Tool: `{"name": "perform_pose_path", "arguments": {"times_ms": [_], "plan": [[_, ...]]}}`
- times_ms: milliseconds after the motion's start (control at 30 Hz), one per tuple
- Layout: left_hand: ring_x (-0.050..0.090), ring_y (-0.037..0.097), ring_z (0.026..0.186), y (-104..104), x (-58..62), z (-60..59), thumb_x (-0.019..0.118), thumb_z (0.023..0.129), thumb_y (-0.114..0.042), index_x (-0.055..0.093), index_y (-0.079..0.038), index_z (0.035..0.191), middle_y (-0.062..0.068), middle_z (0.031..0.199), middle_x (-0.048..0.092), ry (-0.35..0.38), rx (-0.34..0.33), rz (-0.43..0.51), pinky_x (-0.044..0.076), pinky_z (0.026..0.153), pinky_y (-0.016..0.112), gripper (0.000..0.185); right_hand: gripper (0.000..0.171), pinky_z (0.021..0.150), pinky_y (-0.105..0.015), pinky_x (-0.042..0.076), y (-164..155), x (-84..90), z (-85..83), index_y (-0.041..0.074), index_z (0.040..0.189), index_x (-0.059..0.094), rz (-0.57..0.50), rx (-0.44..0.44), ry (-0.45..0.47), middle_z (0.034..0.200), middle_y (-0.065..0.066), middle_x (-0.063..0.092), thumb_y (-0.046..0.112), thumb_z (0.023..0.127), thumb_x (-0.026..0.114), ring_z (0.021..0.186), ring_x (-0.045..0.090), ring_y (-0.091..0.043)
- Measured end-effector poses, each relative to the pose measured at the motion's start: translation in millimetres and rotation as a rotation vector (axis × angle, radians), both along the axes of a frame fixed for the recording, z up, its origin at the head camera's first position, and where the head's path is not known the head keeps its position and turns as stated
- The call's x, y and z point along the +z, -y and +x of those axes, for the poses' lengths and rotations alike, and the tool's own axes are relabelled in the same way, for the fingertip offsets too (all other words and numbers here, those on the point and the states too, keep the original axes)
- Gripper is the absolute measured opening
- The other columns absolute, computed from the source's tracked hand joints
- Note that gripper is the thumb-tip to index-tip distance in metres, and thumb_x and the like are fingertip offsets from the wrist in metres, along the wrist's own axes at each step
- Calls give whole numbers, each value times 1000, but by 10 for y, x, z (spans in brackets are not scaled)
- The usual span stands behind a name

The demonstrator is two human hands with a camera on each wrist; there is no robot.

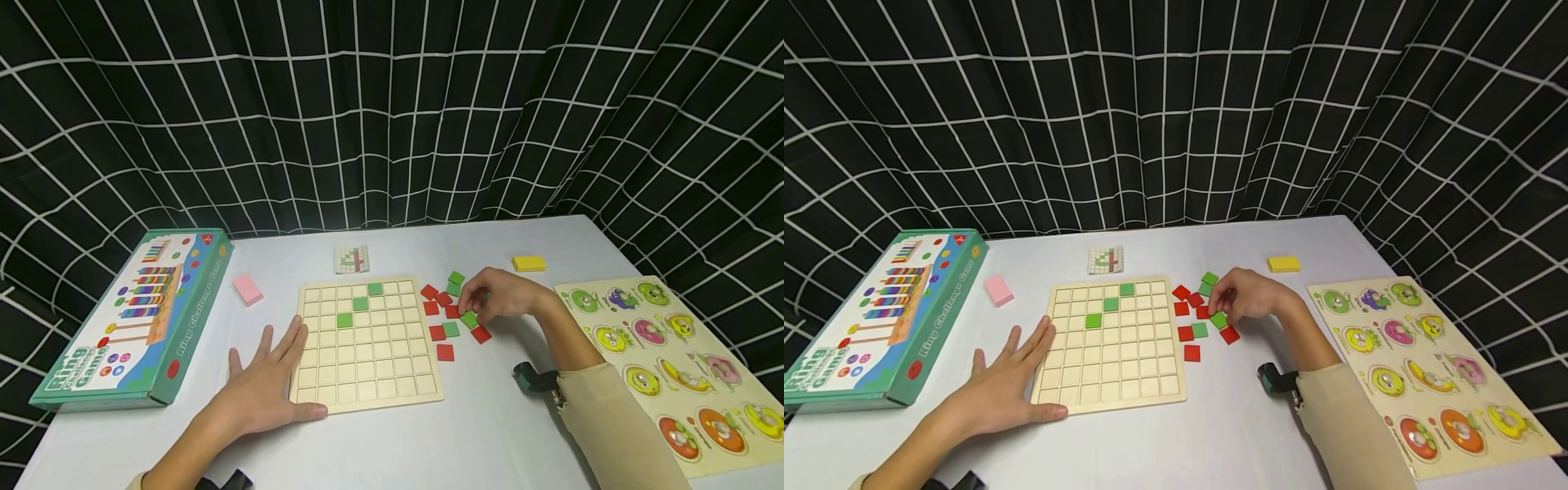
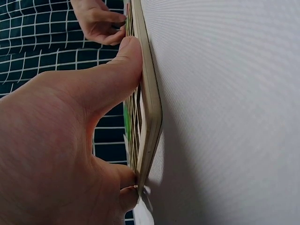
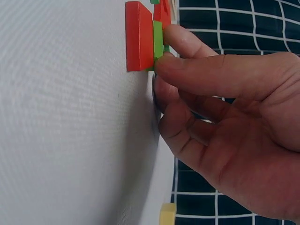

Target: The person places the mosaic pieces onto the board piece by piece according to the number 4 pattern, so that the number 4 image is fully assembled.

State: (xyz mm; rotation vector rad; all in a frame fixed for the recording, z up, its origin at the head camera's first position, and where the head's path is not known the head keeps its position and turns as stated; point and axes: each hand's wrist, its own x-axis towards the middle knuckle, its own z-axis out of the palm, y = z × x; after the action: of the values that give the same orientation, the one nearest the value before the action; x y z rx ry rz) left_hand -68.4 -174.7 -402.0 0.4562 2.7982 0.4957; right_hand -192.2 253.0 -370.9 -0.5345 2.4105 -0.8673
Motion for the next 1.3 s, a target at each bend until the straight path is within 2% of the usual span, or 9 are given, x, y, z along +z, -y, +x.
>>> {"name": "perform_pose_path", "arguments": {"times_ms": [467, 867, 1067, 1300], "plan": [[10, 54, 157, 5, -3, 2, 73, 70, -84, 17, -11, 168, 5, 177, 8, -9, -1, -2, 5, 101, 94, 134, 28, 78, -32, 55, -7, 18, -9, 6, 97, 79, 27, -7, -2, 95, -5, 74, -11, 74, 78, 86, 61, -24], [9, 54, 157, -2, -5, 19, 73, 70, -84, 16, -12, 168, 5, 177, 7, 5, 4, -10, 5, 101, 94, 134, 27, 75, -32, 54, -16, 22, -10, 8, 95, 79, 68, -67, -31, 91, -6, 70, -6, 73, 84, 83, 59, -22], [9, 54, 157, -4, -10, 25, 72, 70, -84, 16, -12, 168, 5, 177, 7, 3, 5, -10, 5, 101, 94, 134, 29, 74, -32, 53, -9, 1, -16, 9, 95, 78, 76, -39, -51, 92, -4, 70, -8, 71, 84, 82, 58, -21], [8, 54, 158, -6, -12, 13, 75, 69, -82, 16, -12, 168, 4, 177, 7, 9, 9, 5, 3, 102, 94, 135, 26, 75, -32, 53, -26, 12, 6, 8, 96, 78, 47, -17, -65, 91, -5, 70, -6, 75, 83, 83, 58, -21]]}}
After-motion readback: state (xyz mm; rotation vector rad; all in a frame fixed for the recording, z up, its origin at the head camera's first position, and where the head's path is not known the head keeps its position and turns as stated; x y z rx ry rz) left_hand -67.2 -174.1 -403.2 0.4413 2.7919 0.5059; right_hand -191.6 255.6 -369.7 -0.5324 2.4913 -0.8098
